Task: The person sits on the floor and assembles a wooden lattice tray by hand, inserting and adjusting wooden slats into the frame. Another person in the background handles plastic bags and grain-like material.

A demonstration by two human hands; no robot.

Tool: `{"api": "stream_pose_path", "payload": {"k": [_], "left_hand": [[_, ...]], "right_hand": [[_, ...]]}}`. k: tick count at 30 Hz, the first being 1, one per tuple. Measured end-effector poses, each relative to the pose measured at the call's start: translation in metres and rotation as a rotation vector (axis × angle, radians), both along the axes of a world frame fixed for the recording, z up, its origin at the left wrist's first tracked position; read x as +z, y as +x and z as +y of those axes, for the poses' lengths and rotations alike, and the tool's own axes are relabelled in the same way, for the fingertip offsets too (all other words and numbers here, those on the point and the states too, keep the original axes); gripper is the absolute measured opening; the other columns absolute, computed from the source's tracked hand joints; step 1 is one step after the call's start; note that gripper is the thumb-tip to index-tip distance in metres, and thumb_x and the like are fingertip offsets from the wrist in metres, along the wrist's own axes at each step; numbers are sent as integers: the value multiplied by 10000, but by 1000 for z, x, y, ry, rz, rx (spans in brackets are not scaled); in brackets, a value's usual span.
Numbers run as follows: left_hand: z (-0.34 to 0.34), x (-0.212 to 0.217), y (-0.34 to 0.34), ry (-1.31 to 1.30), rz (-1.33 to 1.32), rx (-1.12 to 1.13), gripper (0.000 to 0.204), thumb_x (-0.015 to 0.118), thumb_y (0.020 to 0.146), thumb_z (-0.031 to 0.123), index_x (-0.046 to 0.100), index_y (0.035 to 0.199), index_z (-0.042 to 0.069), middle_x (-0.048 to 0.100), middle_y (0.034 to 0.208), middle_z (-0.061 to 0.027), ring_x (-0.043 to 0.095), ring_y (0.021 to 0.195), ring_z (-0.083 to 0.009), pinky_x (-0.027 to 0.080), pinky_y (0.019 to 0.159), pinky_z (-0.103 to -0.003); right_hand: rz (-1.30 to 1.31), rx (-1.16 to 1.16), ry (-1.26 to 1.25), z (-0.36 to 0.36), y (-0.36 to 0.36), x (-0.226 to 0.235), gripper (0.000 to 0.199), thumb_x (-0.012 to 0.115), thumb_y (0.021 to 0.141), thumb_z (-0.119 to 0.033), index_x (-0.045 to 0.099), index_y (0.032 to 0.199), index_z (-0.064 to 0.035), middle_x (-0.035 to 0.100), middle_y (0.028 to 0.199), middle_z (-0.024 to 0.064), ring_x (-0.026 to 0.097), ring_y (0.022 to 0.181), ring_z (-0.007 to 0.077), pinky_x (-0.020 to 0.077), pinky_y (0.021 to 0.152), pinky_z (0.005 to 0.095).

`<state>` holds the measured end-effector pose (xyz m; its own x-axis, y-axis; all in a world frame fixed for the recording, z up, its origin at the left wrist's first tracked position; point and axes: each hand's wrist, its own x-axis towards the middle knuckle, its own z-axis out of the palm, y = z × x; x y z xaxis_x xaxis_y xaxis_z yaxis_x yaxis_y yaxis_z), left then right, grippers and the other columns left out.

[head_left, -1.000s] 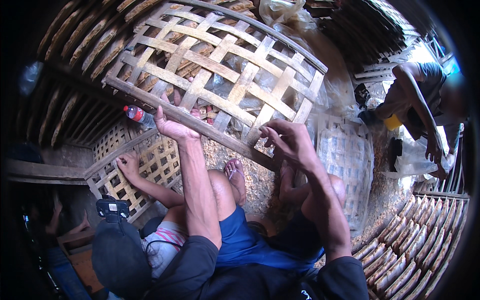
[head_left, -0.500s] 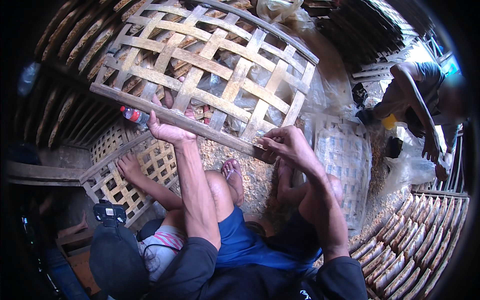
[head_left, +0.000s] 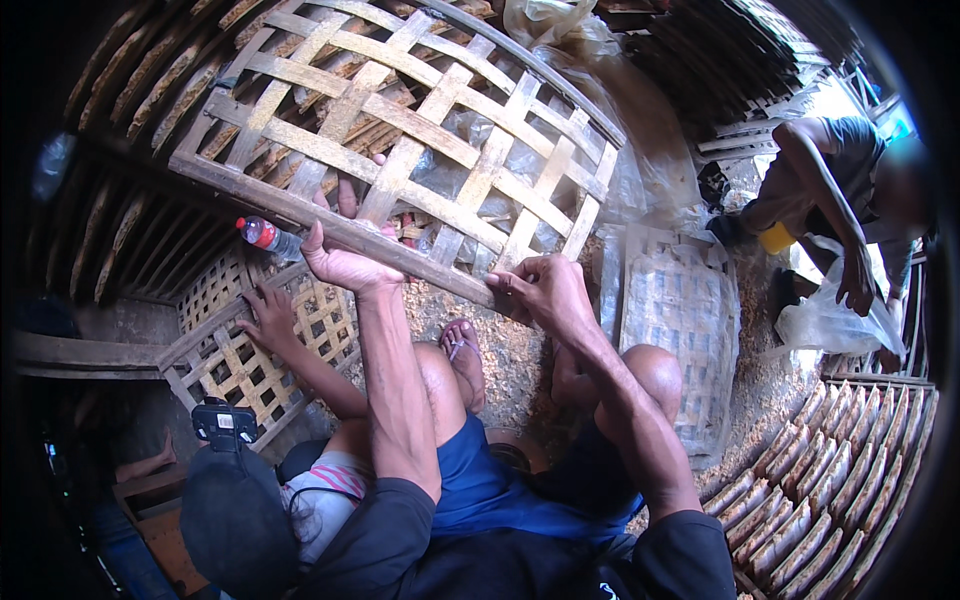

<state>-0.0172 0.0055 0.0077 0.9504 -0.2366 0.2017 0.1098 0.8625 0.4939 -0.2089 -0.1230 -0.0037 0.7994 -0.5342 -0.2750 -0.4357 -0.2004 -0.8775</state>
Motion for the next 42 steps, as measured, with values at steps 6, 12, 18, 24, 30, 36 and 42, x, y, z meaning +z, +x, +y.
{"api": "stream_pose_path", "payload": {"k": [6, 12, 18, 24, 30, 36, 42], "left_hand": [[1, 0, 1, 54, -11, 35, 962, 677, 776, 489, 309, 1601, 159, 461, 1552, -202, 468, 1374, -529, 314, 1172, -656], [3, -2, 4, 57, -16, 29, 954, 675, 777, 502, 311, 1597, 177, 496, 1524, -195, 478, 1372, -518, 331, 1162, -652], [4, 1, 2, 65, -9, 27, 965, 662, 785, 508, 282, 1609, 179, 492, 1529, -186, 497, 1360, -509, 369, 1144, -627], [5, -9, 10, 26, -20, 24, 919, 653, 795, 515, 329, 1595, 199, 459, 1556, -180, 555, 1313, -485, 588, 895, -531], [11, -6, 14, 44, -30, 18, 899, 655, 795, 546, 357, 1580, 222, 456, 1550, -165, 579, 1301, -454, 581, 503, -300], [8, -10, 14, 48, 6, 32, 926, 661, 788, 551, 334, 1582, 204, 457, 1541, -167, 584, 1294, -456, 605, 565, -319], [9, -1, 9, -15, 37, 3, 902, 694, 766, 428, 390, 1584, 200, 422, 1576, -199, 461, 1375, -535, 361, 1183, -622]], "right_hand": [[21, 102, -24, -12, -8, -5, 394, 775, 936, -364, 772, 876, 25, 689, 613, 90, 673, 567, 106, 516, 526, 293], [8, 66, 43, -9, -6, 6, 378, 770, 946, -344, 773, 881, 29, 693, 621, 83, 649, 549, 102, 506, 510, 291], [22, 75, -14, -8, -3, -4, 372, 760, 955, -338, 778, 895, 28, 708, 648, 80, 665, 573, 105, 524, 529, 283], [-33, 151, 153, -15, -12, -5, 340, 717, 988, -299, 750, 992, 39, 735, 732, 90, 702, 658, 111, 564, 601, 279], [11, 183, 75, -20, -12, 0, 341, 701, 993, -296, 738, 1011, 44, 733, 748, 81, 715, 696, 122, 574, 633, 280], [-22, 229, 20, -21, -11, -12, 315, 705, 985, -274, 741, 1029, 36, 745, 780, 101, 721, 720, 125, 578, 660, 293], [-343, 120, -272, -13, -4, -13, 173, 700, 973, -152, 749, 1055, -7, 750, 881, 125, 746, 819, 190, 592, 695, 333]]}}
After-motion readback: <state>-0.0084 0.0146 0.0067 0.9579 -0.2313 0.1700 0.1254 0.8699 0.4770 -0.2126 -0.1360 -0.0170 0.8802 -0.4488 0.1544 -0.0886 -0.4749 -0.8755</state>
